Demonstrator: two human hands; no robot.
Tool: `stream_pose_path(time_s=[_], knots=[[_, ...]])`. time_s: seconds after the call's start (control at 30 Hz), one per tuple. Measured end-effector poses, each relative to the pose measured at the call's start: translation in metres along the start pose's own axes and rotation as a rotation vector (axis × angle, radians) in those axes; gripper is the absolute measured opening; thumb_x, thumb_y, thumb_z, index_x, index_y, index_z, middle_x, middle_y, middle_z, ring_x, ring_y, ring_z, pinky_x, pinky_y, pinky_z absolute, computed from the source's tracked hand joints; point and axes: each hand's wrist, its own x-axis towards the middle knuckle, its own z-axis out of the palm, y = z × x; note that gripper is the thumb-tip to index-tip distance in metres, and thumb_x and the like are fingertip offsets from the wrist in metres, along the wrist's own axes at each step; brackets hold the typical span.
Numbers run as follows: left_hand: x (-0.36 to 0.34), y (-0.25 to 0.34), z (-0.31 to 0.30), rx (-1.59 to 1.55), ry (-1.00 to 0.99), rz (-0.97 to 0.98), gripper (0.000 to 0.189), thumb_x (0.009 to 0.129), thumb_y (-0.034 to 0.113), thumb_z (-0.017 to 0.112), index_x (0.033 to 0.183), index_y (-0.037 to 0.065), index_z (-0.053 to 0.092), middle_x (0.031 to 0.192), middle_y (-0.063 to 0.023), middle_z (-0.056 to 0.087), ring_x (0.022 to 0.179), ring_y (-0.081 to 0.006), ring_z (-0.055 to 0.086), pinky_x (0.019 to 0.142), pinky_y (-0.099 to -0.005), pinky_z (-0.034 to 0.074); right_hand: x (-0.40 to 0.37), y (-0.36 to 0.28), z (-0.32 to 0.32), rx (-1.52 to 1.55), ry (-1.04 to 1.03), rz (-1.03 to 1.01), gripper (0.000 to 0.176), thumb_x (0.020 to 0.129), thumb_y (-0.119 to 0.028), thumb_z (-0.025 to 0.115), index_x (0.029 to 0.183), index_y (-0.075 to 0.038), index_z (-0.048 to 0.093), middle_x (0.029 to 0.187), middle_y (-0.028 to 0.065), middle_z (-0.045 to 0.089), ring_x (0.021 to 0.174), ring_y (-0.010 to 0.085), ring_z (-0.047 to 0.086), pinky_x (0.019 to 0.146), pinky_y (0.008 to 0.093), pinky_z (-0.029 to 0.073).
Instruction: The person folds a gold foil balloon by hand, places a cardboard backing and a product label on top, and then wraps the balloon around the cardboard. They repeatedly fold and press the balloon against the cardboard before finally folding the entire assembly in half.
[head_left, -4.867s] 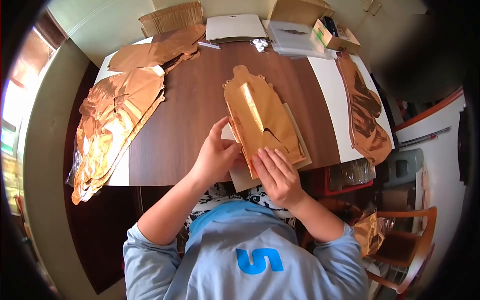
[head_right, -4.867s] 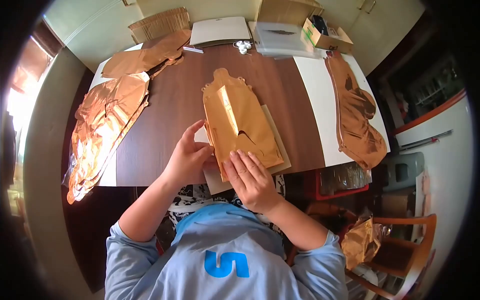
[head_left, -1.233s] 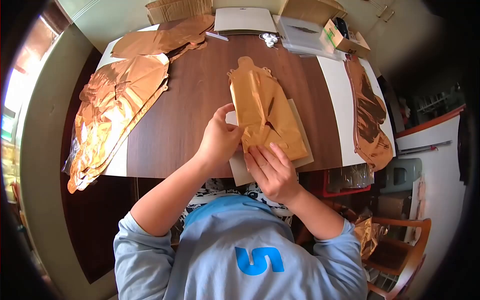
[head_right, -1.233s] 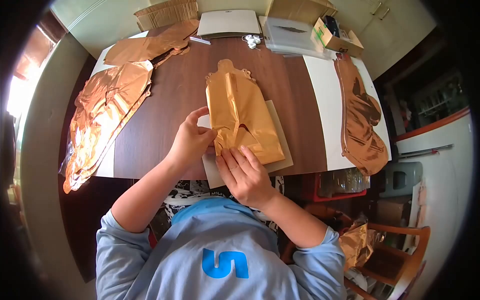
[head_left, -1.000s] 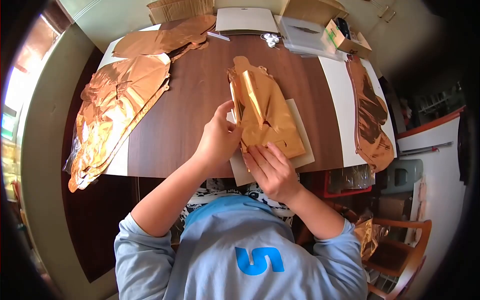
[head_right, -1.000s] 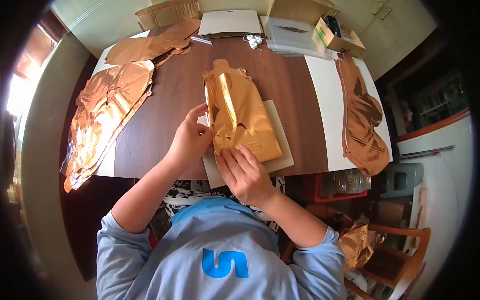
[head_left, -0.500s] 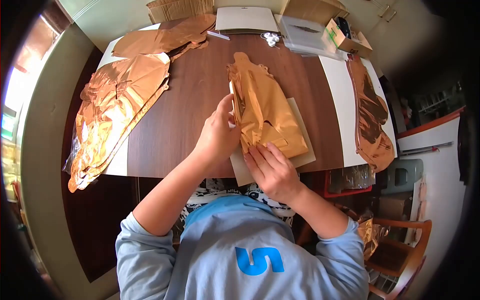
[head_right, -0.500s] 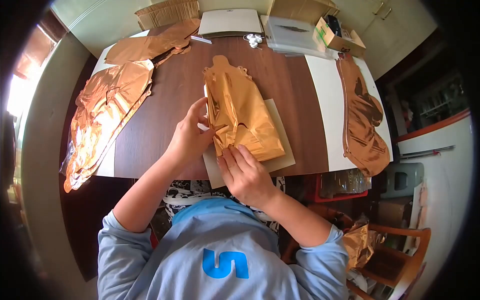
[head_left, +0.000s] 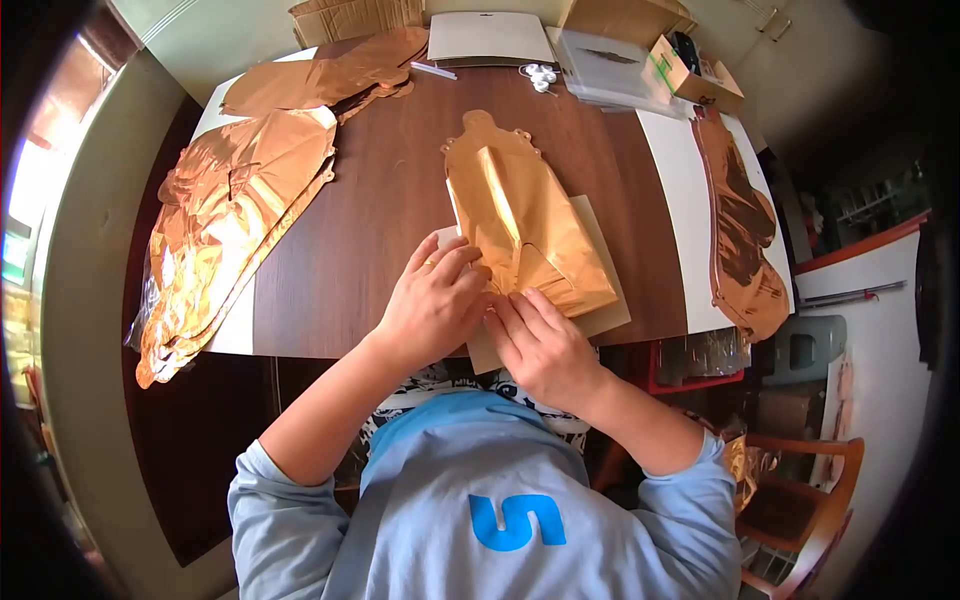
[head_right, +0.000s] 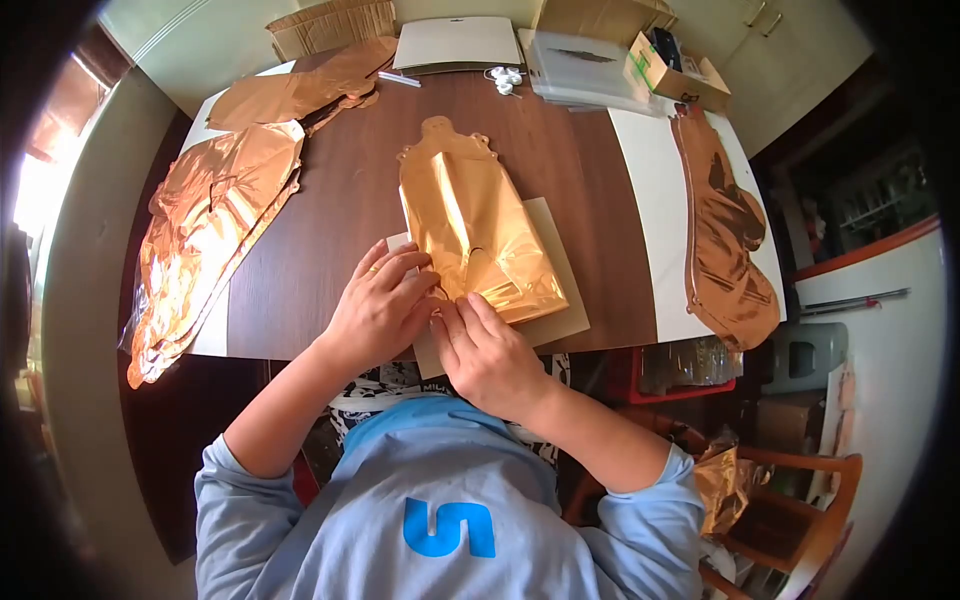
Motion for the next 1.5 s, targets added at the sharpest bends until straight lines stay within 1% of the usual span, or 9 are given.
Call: stream_pose_path(time_s=[0.2, 0.4, 0.5, 0.6, 0.63, 0.77, 1.13, 1.33, 1.5], knots=[[-0.003, 0.001, 0.005, -0.036, 0.008, -0.046, 0.039, 0.083, 0.022, 0.072, 0.116, 0.004, 0.063, 0.122, -0.0146, 0.059, 0.121, -0.0354, 0.056, 0.111, -0.0543, 0.035, -0.003, -0.003, -0.004, 0.079, -0.074, 0.034, 0.042, 0.083, -0.015, 0.053, 0.113, 0.012, 0.062, 0.116, 0.0295, 0.064, 0.115, 0.0399, 0.06, 0.111, 0.0496, 0.038], [-0.01, 0.008, 0.001, -0.018, -0.042, -0.093, 0.054, 0.082, 0.034, 0.074, 0.124, 0.004, 0.06, 0.132, -0.0163, 0.057, 0.132, -0.0359, 0.049, 0.115, -0.0569, 0.026, -0.01, 0.003, -0.025, 0.475, -0.09, 0.212, 0.043, 0.081, -0.012, 0.058, 0.119, 0.008, 0.062, 0.123, 0.0267, 0.062, 0.12, 0.0401, 0.058, 0.111, 0.0527, 0.036], [-0.011, 0.011, -0.002, -0.009, -0.074, -0.115, 0.058, 0.08, 0.035, 0.074, 0.128, 0.005, 0.058, 0.136, -0.0164, 0.055, 0.135, -0.036, 0.047, 0.116, -0.0584, 0.022, -0.01, 0.013, -0.032, 0.569, 0.036, 0.341, 0.041, 0.087, -0.012, 0.059, 0.124, 0.006, 0.06, 0.127, 0.0252, 0.061, 0.124, 0.0386, 0.056, 0.111, 0.0535, 0.035], [-0.012, 0.011, 0.001, 0.046, -0.047, -0.084, 0.06, 0.08, 0.04, 0.073, 0.124, 0.002, 0.058, 0.133, -0.0163, 0.056, 0.131, -0.0363, 0.049, 0.113, -0.0602, 0.027, 0.004, 0.0, -0.034, 0.55, 0.044, 0.328, 0.044, 0.092, -0.019, 0.06, 0.127, 0.007, 0.057, 0.128, 0.0254, 0.061, 0.125, 0.0387, 0.056, 0.111, 0.0541, 0.034], [-0.013, 0.01, 0.002, 0.057, -0.054, -0.081, 0.061, 0.08, 0.041, 0.073, 0.125, 0.003, 0.058, 0.134, -0.0163, 0.056, 0.132, -0.0362, 0.048, 0.114, -0.0603, 0.026, 0.004, -0.009, -0.029, 0.533, -0.009, 0.285, 0.053, 0.096, -0.03, 0.059, 0.132, 0.009, 0.052, 0.134, 0.0274, 0.056, 0.129, 0.0397, 0.052, 0.113, 0.0543, 0.032], [-0.016, 0.007, 0.004, 0.089, -0.075, -0.076, 0.063, 0.079, 0.042, 0.073, 0.125, 0.003, 0.058, 0.135, -0.0164, 0.056, 0.134, -0.036, 0.047, 0.115, -0.0605, 0.023, -0.006, -0.036, -0.012, 0.439, -0.074, 0.271, 0.07, 0.098, -0.045, 0.052, 0.139, 0.011, 0.045, 0.144, 0.0319, 0.043, 0.137, 0.0423, 0.041, 0.117, 0.0542, 0.026], [-0.013, 0.015, -0.003, 0.032, -0.11, -0.134, 0.068, 0.081, 0.046, 0.074, 0.132, 0.004, 0.055, 0.139, -0.0158, 0.054, 0.138, -0.0352, 0.044, 0.119, -0.0571, 0.013, -0.054, -0.01, -0.014, 0.052, -0.204, 0.456, 0.075, 0.098, -0.05, 0.048, 0.146, 0.007, 0.039, 0.152, 0.0251, 0.039, 0.144, 0.0391, 0.034, 0.119, 0.0543, 0.02], [-0.012, 0.016, -0.001, 0.083, -0.099, -0.125, 0.066, 0.081, 0.048, 0.071, 0.127, 0.003, 0.058, 0.138, -0.0153, 0.055, 0.137, -0.0339, 0.045, 0.118, -0.0592, 0.016, -0.035, -0.028, -0.013, 0.337, -0.147, 0.334, 0.074, 0.1, -0.05, 0.046, 0.146, 0.007, 0.038, 0.152, 0.025, 0.039, 0.144, 0.0386, 0.033, 0.119, 0.0547, 0.019], [-0.014, 0.016, -0.003, 0.064, -0.128, -0.151, 0.068, 0.08, 0.047, 0.072, 0.132, 0.006, 0.055, 0.141, -0.0138, 0.053, 0.139, -0.0335, 0.043, 0.119, -0.059, 0.011, -0.041, -0.022, -0.01, 0.211, -0.17, 0.379, 0.076, 0.097, -0.052, 0.048, 0.144, 0.008, 0.04, 0.151, 0.026, 0.039, 0.143, 0.0399, 0.034, 0.118, 0.0548, 0.022]])
